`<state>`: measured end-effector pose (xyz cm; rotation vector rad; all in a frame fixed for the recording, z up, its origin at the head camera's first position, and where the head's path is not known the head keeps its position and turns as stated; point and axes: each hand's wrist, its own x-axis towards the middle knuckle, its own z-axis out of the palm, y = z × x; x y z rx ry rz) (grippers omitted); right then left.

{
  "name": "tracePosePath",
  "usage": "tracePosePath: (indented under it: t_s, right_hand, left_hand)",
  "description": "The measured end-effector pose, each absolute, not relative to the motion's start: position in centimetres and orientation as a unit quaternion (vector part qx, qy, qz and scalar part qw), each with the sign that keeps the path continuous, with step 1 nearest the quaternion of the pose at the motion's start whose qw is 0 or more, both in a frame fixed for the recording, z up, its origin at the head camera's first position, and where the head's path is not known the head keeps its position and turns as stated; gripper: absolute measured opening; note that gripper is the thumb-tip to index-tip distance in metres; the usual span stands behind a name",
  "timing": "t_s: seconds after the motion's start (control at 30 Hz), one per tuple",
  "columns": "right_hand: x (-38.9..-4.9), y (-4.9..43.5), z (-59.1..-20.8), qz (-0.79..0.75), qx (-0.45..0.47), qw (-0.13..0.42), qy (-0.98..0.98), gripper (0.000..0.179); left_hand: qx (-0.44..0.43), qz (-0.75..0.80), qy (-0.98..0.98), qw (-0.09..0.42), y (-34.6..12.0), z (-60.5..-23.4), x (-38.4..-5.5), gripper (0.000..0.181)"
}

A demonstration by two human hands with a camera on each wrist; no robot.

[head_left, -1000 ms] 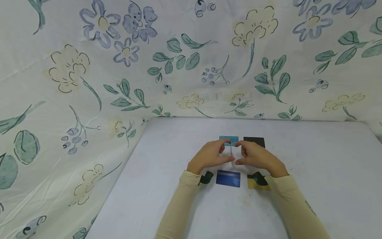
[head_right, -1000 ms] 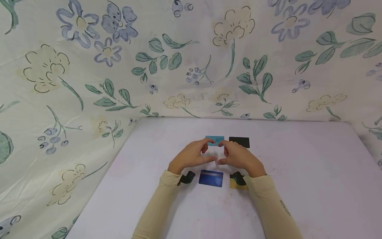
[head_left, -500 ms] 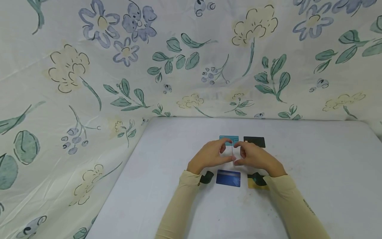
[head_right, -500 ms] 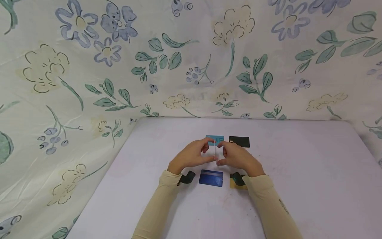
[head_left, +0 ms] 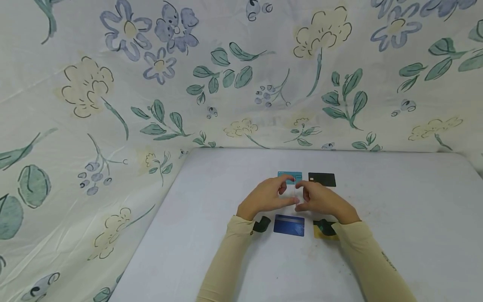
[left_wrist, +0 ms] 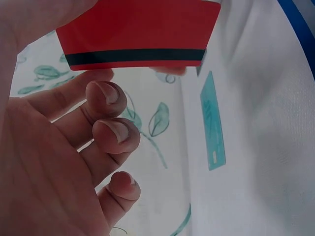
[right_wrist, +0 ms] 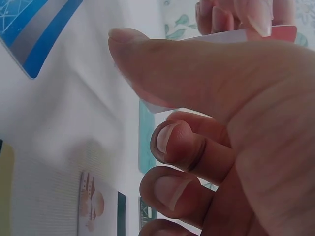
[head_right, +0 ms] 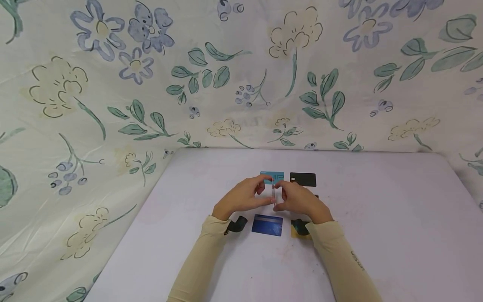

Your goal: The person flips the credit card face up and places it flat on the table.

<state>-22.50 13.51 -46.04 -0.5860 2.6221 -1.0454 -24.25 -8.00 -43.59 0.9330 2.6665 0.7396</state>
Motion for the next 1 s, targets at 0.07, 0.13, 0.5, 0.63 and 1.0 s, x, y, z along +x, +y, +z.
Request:
tracePosePath:
  t_s: [0.07,0.13,0.5,0.63,1.0]
  right_hand:
    - [-22.5,13.4,-46.1,-0.356,-0.198,0.131,0.904,0.067]
    - [-22.5,13.3,-46.2,-0.352,-0.193,0.134,0.906,0.067]
    - [-22.4,13.0,-46.3,-0.338,-0.188,0.137,0.912,0.064]
    - [-22.4,13.2,-46.3,-0.334,-0.196,0.13,0.913,0.059]
    - [-22.5,13.5,-46.2,-0.337,-0.189,0.124,0.914,0.058]
  left_hand:
    - [0.318,0.254,0.906,0.113,-8.0,-43.6,-24.3,0.065]
    - [0.317,0.256,0.906,0.116,-8.0,-43.6,-24.3,0.066]
    - [0.319,0.259,0.905,0.111,-8.1,-43.5,-24.2,0.064]
    - [0.315,0.26,0.906,0.109,-8.2,-43.3,-24.2,0.065]
    - [0.316,0.298,0.895,0.098,-9.2,-43.2,-24.6,0.063]
